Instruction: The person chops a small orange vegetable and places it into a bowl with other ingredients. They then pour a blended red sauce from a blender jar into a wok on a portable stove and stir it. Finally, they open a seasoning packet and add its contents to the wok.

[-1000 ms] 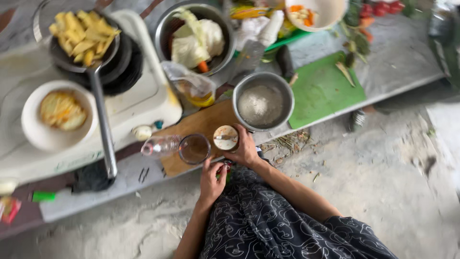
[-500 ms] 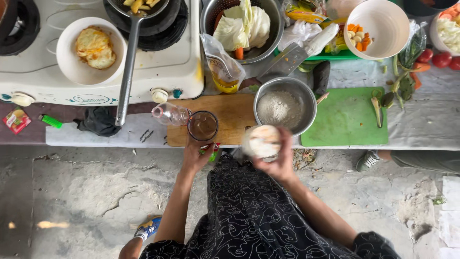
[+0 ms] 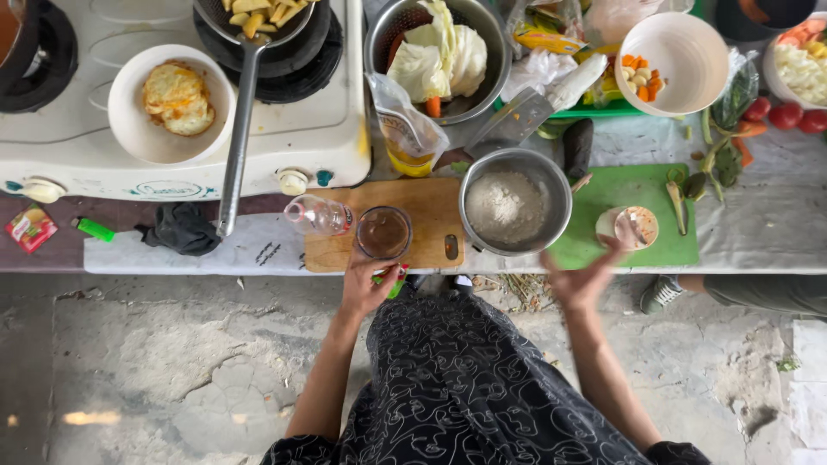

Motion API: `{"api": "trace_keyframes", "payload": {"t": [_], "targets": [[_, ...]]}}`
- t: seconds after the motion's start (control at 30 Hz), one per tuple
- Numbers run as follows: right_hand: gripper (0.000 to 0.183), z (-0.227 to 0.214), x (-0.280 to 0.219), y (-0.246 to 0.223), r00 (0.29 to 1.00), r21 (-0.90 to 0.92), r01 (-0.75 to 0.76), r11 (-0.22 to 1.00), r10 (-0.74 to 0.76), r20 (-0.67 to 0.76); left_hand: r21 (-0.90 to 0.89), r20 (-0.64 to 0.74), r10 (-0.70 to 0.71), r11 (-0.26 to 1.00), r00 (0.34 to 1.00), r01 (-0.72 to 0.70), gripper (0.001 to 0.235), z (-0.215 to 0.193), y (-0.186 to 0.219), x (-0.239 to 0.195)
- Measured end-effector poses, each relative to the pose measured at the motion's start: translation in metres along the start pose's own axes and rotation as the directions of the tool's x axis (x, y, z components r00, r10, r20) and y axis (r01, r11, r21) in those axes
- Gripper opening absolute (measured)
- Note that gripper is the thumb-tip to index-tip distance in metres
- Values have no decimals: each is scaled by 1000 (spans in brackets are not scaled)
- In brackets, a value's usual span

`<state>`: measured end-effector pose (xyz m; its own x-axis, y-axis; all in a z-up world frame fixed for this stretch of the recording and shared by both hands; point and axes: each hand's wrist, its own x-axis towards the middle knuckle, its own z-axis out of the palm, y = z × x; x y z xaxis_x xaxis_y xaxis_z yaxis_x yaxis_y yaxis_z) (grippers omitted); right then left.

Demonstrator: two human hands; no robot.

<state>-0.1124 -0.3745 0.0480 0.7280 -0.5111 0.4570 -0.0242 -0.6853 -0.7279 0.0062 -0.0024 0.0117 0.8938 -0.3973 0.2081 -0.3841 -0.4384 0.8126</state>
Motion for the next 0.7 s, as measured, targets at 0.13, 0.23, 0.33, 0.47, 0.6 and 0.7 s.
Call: {"api": "trace_keyframes", "payload": {"t": [0.13, 0.23, 0.33, 0.47, 0.6, 0.7], "targets": [[122, 95, 10, -145, 747, 228, 241, 943, -330, 577, 7, 24, 154, 988, 988, -154, 21, -12, 14, 5], [127, 137, 35, -190, 623, 51, 323, 945, -253, 740, -22, 56, 118, 993, 991, -117, 36, -12, 21, 8], [130, 144, 53, -198, 530, -21, 291, 956, -143, 836, -95, 100, 28, 995, 995, -18, 29, -9, 32, 13], [125, 91, 65, -179, 617, -104, 122, 987, 6, 787, -111, 62, 132, 986, 989, -125, 15, 0, 42, 13], [125, -22, 119, -111, 909, -63, 179, 982, -140, 393, -119, -67, -108, 988, 992, 100, 11, 14, 34, -1], [126, -87, 159, -41, 965, -210, 6, 978, 50, 258, -152, -133, -242, 963, 961, 222, 18, 25, 24, -3]]}}
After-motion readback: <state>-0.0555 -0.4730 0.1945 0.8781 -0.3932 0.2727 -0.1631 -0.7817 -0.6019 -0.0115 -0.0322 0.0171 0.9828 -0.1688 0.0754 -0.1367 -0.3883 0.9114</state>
